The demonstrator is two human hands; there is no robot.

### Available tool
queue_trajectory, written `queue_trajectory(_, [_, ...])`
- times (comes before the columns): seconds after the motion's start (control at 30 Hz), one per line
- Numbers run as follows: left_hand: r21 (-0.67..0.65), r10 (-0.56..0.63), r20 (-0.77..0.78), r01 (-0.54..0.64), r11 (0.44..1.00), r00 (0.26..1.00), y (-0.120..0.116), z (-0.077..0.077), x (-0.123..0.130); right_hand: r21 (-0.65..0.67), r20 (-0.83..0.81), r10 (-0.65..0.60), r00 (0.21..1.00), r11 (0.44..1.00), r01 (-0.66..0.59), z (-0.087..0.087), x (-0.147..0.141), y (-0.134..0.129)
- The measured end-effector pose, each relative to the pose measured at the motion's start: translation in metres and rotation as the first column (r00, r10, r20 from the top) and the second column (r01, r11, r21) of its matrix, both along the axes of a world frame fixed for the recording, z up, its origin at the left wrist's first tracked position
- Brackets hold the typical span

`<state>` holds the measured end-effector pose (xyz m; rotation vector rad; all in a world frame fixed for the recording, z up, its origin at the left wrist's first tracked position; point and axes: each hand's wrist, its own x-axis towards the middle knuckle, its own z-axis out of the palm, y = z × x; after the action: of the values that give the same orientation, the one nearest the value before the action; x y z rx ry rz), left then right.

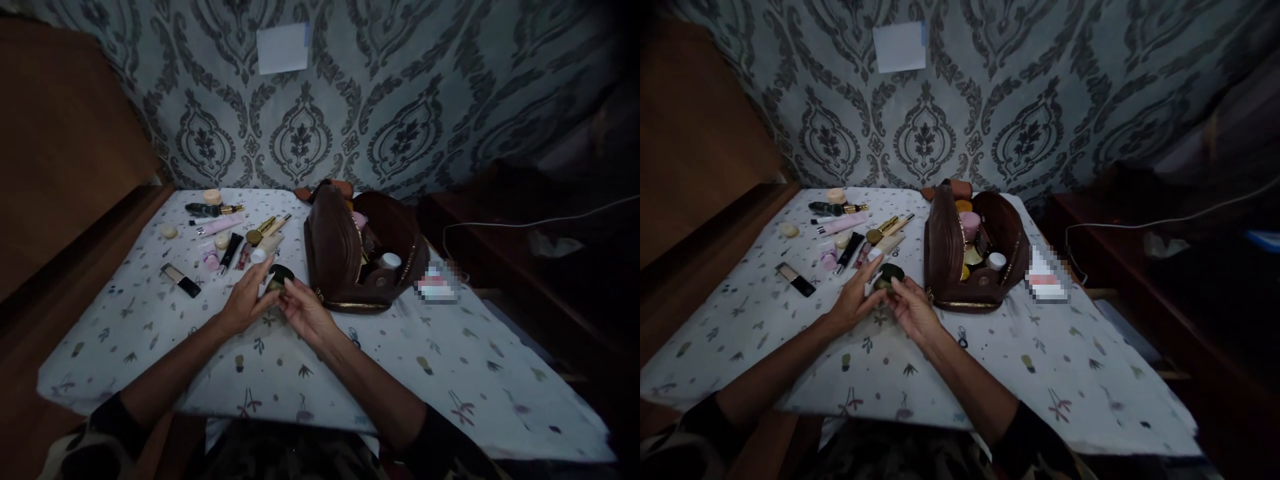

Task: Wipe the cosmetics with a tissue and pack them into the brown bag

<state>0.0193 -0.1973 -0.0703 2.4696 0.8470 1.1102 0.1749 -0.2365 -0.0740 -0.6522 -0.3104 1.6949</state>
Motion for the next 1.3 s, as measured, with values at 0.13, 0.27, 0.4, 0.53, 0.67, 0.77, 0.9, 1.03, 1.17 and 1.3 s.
queue_trajectory(0.13, [-0.052,0.036,-0.041,-0.039,0.998,0.998,0.000,-0.007,0.001,0.025,0.040,0.039,0.998,0.999,-0.040,0.007,-0.004,-0.005])
queue_trajectory(0.27, [-0.104,0.027,-0.061,-0.034,0.994,0.998,0.001,-0.007,-0.001,0.081,0.139,0.075,0.987,0.993,-0.087,0.011,-0.005,-0.007])
queue_trajectory(0.4, [-0.084,-0.053,-0.049,0.049,0.995,0.997,0.003,-0.003,-0.005,0.059,0.193,0.054,0.980,0.996,-0.067,0.007,0.001,-0.003])
queue_trajectory(0.53, [-0.033,-0.112,-0.012,0.112,0.993,0.994,0.005,0.000,-0.006,0.001,0.170,0.021,0.985,1.000,-0.021,0.001,0.006,0.002])
queue_trajectory(0.67, [0.011,-0.096,0.065,0.095,0.995,0.993,0.005,0.005,-0.006,0.009,0.165,0.028,0.986,1.000,-0.030,0.001,0.004,0.001])
queue_trajectory(0.77, [0.041,-0.075,0.140,0.070,0.997,0.987,0.006,0.008,-0.007,0.027,0.191,0.056,0.980,0.998,-0.062,0.002,0.001,-0.001])
queue_trajectory(0.9, [-0.031,-0.100,0.080,0.102,0.994,0.992,0.008,0.008,-0.008,0.057,0.216,0.127,0.968,0.988,-0.143,0.002,-0.003,-0.004])
queue_trajectory(1.03, [-0.155,-0.124,0.013,0.124,0.980,0.992,0.009,0.006,-0.007,0.095,0.262,0.136,0.955,0.982,-0.166,0.001,-0.004,-0.006])
queue_trajectory(1.17, [-0.165,-0.112,0.051,0.119,0.979,0.992,0.008,0.007,-0.007,0.137,0.332,0.110,0.937,0.977,-0.163,0.003,-0.004,-0.006])
queue_trajectory(1.3, [-0.162,-0.103,0.082,0.115,0.980,0.991,0.006,0.008,-0.007,0.154,0.350,-0.030,0.936,0.988,-0.026,0.005,-0.002,-0.006])
